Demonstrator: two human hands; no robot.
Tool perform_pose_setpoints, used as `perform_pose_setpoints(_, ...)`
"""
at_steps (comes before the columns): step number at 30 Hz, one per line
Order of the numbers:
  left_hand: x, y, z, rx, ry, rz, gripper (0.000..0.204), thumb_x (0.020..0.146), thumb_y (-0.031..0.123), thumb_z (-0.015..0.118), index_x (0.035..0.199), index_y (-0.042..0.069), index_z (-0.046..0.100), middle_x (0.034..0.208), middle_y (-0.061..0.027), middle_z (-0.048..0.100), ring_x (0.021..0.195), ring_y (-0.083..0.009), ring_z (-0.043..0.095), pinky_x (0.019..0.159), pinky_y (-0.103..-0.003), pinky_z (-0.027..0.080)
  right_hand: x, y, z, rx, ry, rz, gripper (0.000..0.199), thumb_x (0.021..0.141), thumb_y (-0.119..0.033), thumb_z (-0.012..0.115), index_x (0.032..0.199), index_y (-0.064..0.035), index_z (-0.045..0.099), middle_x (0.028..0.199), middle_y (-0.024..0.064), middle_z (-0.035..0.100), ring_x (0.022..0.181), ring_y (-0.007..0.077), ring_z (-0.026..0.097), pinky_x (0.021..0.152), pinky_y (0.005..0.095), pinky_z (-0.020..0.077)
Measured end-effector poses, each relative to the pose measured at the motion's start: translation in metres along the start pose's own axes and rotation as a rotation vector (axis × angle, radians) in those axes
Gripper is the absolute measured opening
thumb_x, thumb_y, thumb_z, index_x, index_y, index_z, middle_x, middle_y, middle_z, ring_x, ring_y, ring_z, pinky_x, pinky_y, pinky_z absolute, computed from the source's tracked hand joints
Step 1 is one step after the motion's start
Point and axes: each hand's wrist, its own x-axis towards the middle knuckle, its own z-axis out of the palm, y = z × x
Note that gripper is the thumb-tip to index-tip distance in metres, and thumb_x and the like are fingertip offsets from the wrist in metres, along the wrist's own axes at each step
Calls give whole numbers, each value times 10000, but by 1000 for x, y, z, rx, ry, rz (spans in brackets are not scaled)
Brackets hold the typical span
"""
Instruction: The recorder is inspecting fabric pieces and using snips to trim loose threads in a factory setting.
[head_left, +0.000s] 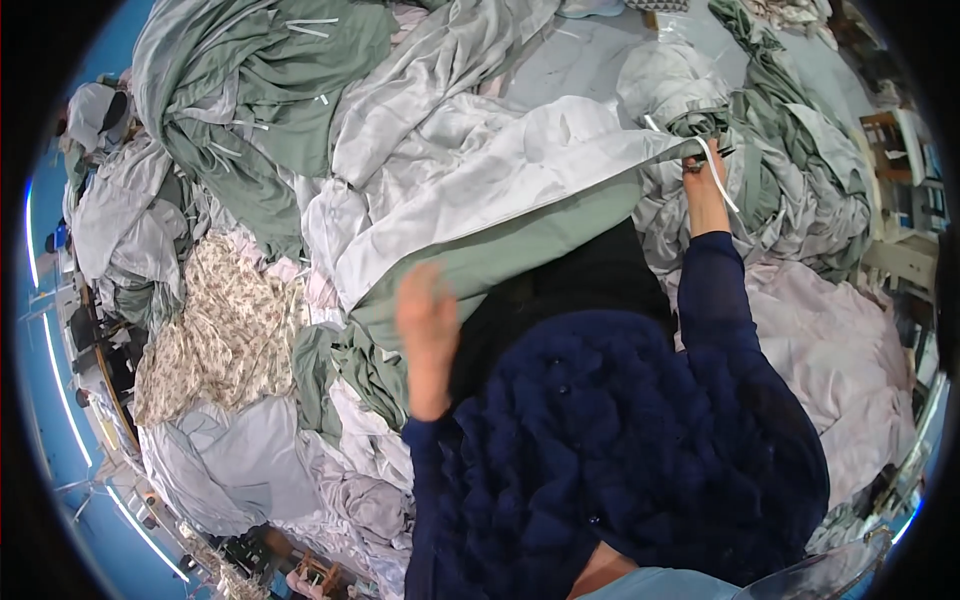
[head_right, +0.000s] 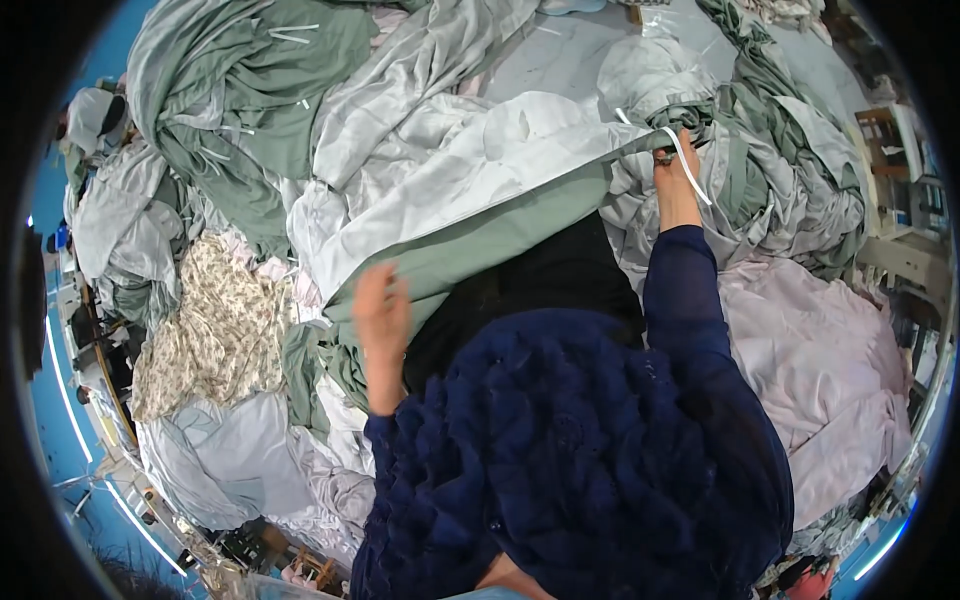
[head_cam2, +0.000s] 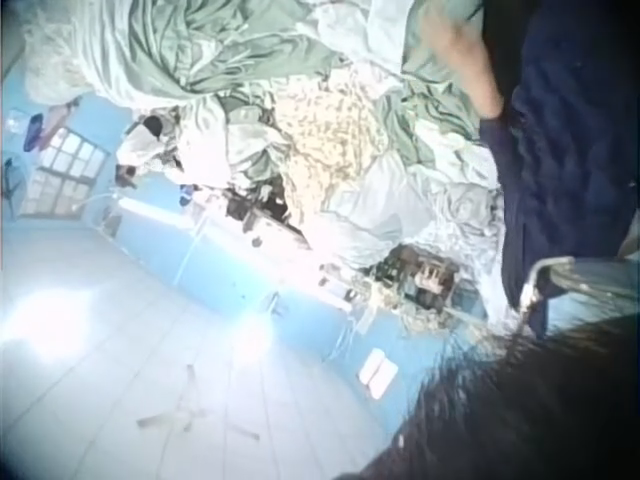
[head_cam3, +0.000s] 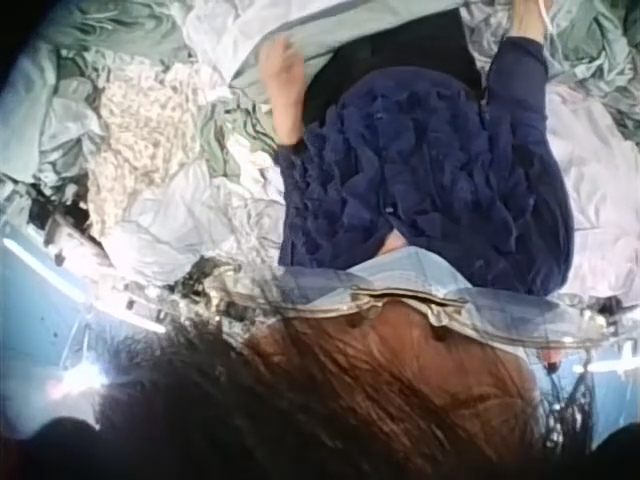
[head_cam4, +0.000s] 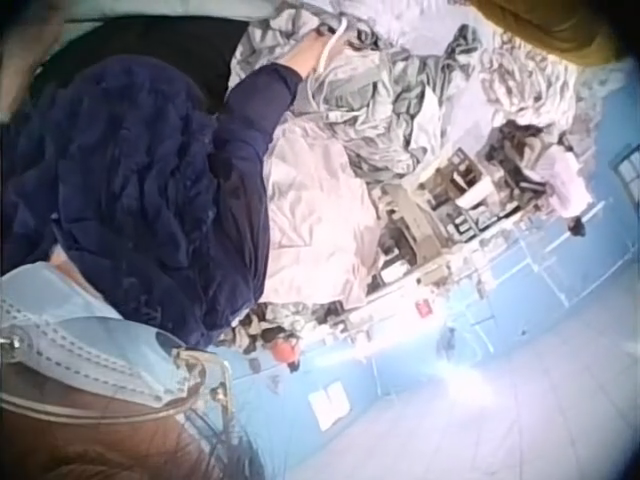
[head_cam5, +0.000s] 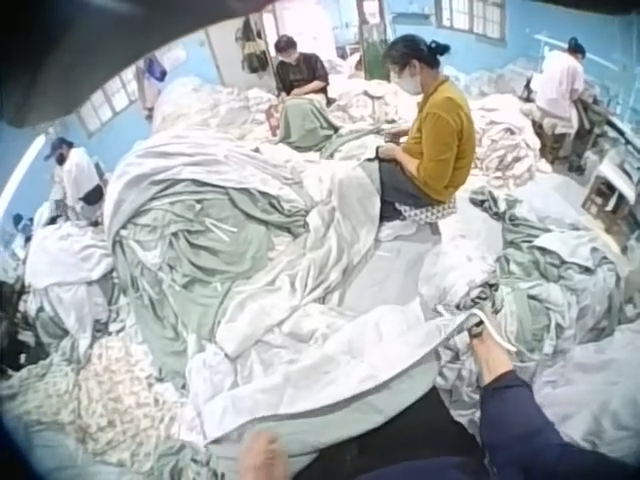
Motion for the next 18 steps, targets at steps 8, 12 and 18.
perform_pose_setpoints(8, 93, 90, 134, -225, -150, -8, 307, 811, 219, 747, 941, -33, 630, 997, -201, 625, 749, -303, 640, 640, -409, 495, -21, -4, -8, -17, -85, 4, 169, 1009, -235, 551, 967, -72, 568, 770, 48, 604, 607, 150, 555, 426, 254, 405)
perform_pose_setpoints(12, 97, 90, 166, -421, -352, -249, 251, 798, 182, 761, 779, -19, 612, 645, -122, 638, 524, -182, 563, 524, -326, 455, -20, -9, -22, -20, -59, 28, 167, 1011, -230, 543, 976, -68, 563, 788, 53, 605, 609, 156, 557, 425, 258, 408)
perform_pose_setpoints(18, 78, 60, 120, -1204, -484, -646, 140, 845, 93, 715, 800, 8, 614, 638, -38, 595, 467, -87, 500, 411, -202, 314, -16, -12, -30, 52, 30, 75, 169, 1013, -216, 537, 971, -54, 563, 800, 62, 612, 631, 165, 567, 428, 274, 415)
